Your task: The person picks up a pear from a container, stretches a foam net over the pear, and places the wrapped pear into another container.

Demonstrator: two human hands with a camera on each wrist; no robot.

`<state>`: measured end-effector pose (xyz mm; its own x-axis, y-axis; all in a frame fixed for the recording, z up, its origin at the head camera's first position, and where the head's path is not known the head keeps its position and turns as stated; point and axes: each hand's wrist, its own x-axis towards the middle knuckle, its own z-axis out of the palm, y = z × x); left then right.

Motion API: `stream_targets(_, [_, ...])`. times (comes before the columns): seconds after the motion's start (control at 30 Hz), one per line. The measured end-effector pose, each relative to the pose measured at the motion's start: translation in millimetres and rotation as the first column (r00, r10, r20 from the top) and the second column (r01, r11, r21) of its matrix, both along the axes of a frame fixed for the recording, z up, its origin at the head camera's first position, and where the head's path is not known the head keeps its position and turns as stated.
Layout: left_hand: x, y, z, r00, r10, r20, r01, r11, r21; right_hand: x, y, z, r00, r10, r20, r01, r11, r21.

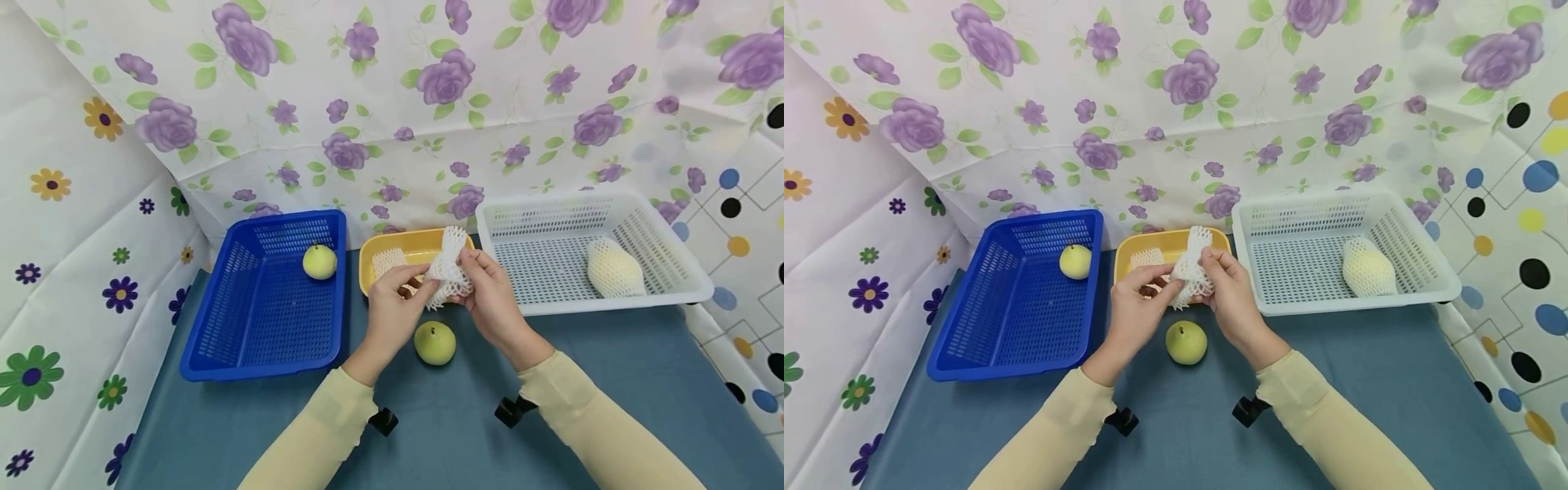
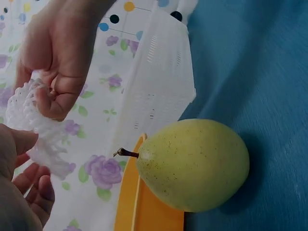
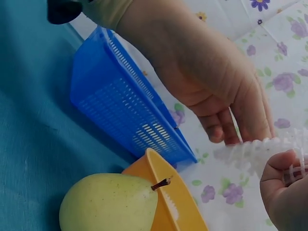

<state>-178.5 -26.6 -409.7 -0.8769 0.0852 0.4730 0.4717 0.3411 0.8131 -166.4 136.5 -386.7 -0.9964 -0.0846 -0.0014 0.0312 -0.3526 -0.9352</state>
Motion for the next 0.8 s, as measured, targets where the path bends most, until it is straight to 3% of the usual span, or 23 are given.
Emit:
stream_targets(0.13, [-2.2,-0.2,0.7,0.998,0.040,0.040,-0.042,0.998,0.050,4.3,-1.5,1.0,0.996,-0.040,-0.077,0.050,0.990,0.129])
stream_targets(0.23, [-2.2,0.6,3.1,0.997,0.054,0.057,-0.059,0.992,0.110,9.4,-4.8,5.1,0.967,-0.142,-0.213,0.196,0.946,0.260])
stream_targets(0.37, [4.1,3.7,15.2,0.995,0.032,0.091,-0.052,0.972,0.227,16.6,-12.4,10.1,0.866,-0.263,-0.425,0.414,0.854,0.314])
stream_targets(0.47, [10.9,5.3,25.4,0.993,-0.012,0.116,-0.025,0.950,0.312,18.3,-18.1,8.6,0.794,-0.313,-0.522,0.502,0.821,0.272])
stream_targets(0.53, [10.3,5.7,22.7,0.992,-0.037,0.123,-0.009,0.936,0.352,16.6,-20.8,3.5,0.765,-0.340,-0.547,0.526,0.819,0.227])
stream_targets(0.7, [9.6,6.6,22.4,0.995,-0.025,0.092,-0.014,0.915,0.403,17.7,-25.3,-7.3,0.731,-0.385,-0.564,0.536,0.835,0.124])
stream_targets(0.8, [14.8,6.3,36.1,0.997,0.005,0.076,-0.037,0.907,0.420,26.4,-28.9,0.1,0.704,-0.396,-0.590,0.535,0.841,0.074])
